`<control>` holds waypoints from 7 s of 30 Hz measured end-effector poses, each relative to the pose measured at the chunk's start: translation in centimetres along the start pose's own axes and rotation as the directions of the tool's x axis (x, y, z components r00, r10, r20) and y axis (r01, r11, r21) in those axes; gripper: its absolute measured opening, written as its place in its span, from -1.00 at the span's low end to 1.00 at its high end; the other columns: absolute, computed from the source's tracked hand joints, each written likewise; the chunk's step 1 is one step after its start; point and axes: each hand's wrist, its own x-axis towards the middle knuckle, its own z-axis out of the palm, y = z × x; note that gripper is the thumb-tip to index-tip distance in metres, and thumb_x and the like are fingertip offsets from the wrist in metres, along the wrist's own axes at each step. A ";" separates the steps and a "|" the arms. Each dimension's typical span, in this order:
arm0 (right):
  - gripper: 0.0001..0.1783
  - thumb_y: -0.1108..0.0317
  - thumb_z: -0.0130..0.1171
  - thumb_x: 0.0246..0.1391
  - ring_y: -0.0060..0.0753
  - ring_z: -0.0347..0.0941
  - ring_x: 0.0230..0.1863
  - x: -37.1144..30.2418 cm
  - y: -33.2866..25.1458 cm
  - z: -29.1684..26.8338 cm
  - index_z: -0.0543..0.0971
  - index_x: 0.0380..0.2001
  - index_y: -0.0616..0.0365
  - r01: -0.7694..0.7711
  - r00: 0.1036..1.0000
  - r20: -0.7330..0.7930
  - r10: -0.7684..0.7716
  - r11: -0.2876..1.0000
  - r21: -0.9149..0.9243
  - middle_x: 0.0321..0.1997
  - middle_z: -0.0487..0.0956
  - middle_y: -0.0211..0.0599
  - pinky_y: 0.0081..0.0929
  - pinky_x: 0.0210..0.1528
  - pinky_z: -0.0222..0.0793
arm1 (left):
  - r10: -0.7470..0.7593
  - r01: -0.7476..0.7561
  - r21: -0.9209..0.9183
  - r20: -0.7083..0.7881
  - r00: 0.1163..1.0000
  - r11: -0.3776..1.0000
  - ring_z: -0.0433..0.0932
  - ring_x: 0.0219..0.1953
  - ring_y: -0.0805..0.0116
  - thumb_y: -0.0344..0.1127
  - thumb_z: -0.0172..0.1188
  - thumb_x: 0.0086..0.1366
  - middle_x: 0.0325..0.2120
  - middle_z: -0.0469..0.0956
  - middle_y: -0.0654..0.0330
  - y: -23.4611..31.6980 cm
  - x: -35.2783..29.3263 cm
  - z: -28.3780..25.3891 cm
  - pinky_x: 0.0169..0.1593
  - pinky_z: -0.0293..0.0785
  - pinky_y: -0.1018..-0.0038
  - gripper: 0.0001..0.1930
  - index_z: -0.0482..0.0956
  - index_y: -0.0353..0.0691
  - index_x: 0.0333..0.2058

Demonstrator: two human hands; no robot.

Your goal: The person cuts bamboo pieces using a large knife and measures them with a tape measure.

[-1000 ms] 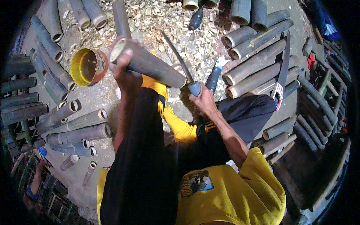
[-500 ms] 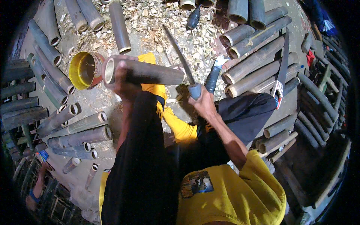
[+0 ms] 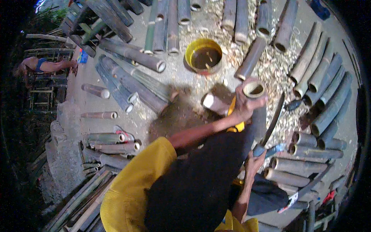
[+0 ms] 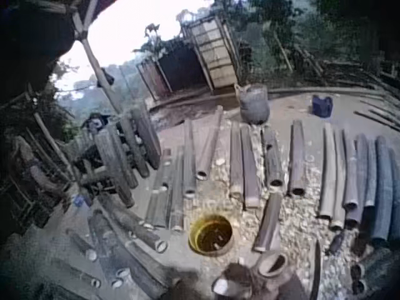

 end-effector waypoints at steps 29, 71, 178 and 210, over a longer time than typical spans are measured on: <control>-0.54 0.40 0.22 -0.23 0.17 0.50 -0.36 0.7 -5.8 -2.2 0.36 -0.19 0.30 -0.174 0.977 0.094 0.193 0.968 -0.183 -0.49 0.51 0.17 -0.18 -0.31 0.37 | 0.059 -0.015 -0.189 0.227 0.972 0.982 0.50 -0.43 0.10 -0.17 0.20 -0.13 -0.51 0.45 -0.06 -4.2 3.6 -0.1 -0.26 0.50 0.21 -0.46 0.32 -0.45 -0.23; -0.59 0.41 0.28 -0.28 0.15 0.50 -0.38 -1.7 -5.9 -1.3 0.38 -0.32 0.31 0.123 0.982 -0.156 -0.108 0.989 0.085 -0.49 0.53 0.14 -0.19 -0.38 0.41 | 0.134 -0.132 0.025 -0.093 0.987 0.991 0.53 -0.47 0.17 -0.34 0.22 -0.07 -0.49 0.48 -0.01 -3.3 2.4 1.8 -0.33 0.52 0.28 -0.50 0.28 -0.38 -0.14; -0.55 0.11 0.21 -0.01 0.00 0.50 -0.47 0.3 -4.2 -0.3 0.38 -0.28 0.32 -0.220 0.973 0.060 0.221 0.975 -0.022 -0.50 0.52 0.05 -0.23 -0.43 0.35 | -0.252 0.195 0.364 0.116 0.961 0.911 0.45 -0.35 0.39 -0.31 0.23 -0.07 -0.41 0.42 0.14 -1.0 6.1 2.7 -0.20 0.40 0.52 -0.53 0.34 -0.35 -0.17; -0.48 0.06 0.18 -0.01 -0.11 0.51 -0.46 -1.6 -6.5 -1.5 0.37 -0.25 0.37 0.191 0.971 -0.198 -0.137 0.938 0.288 -0.54 0.53 0.04 -0.30 -0.42 0.37 | 0.105 -0.119 0.101 0.137 0.985 0.988 0.53 -0.49 0.15 -0.29 0.19 -0.08 -0.54 0.47 -0.03 -2.5 4.0 2.1 -0.31 0.49 0.29 -0.60 0.35 -0.39 -0.27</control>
